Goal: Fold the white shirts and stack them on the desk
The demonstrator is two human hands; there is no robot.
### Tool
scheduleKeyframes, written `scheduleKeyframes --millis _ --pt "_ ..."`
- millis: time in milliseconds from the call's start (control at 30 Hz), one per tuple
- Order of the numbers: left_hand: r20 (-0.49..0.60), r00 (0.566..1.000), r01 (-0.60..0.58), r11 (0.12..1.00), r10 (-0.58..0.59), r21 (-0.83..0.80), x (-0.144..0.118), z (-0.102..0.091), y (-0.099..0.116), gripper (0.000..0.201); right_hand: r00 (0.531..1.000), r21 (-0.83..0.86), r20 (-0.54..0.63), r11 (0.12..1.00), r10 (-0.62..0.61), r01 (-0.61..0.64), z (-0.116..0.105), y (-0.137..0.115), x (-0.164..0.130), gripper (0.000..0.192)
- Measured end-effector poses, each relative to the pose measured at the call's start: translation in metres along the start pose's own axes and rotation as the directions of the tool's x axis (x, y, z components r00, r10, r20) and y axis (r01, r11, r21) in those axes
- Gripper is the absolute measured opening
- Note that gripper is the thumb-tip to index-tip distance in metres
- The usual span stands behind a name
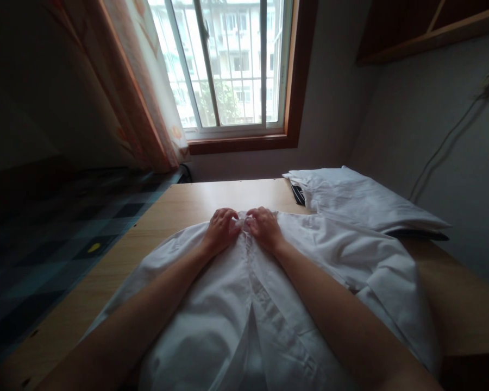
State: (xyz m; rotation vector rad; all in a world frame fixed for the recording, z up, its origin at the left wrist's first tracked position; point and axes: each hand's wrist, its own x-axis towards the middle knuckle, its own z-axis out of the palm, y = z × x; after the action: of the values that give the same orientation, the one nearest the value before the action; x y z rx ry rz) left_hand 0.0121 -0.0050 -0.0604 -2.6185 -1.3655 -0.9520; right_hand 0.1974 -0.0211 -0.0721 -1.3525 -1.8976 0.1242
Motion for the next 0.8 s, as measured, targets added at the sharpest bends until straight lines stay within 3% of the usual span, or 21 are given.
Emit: scheduleKeyframes --millis 200,400,800 --pt "0.053 0.998 -0.016 0.999 0.015 0.028 0.0 -0.002 0.001 0.018 0.999 -0.147 -0.027 0.989 0.033 -0.036 -0.005 -0.002 0.0 0.009" --pt "0.091 0.995 -0.033 0.998 0.028 0.05 0.0 -0.003 0.002 0.025 0.998 -0.207 0.052 0.978 0.04 -0.028 -0.008 -0.009 -0.001 0.016" --pt "0.07 0.99 -0.119 0.993 0.12 -0.016 0.001 -0.002 0.001 0.019 0.975 -0.082 0.127 0.981 0.183 -0.173 -0.01 -0.017 0.0 0.027"
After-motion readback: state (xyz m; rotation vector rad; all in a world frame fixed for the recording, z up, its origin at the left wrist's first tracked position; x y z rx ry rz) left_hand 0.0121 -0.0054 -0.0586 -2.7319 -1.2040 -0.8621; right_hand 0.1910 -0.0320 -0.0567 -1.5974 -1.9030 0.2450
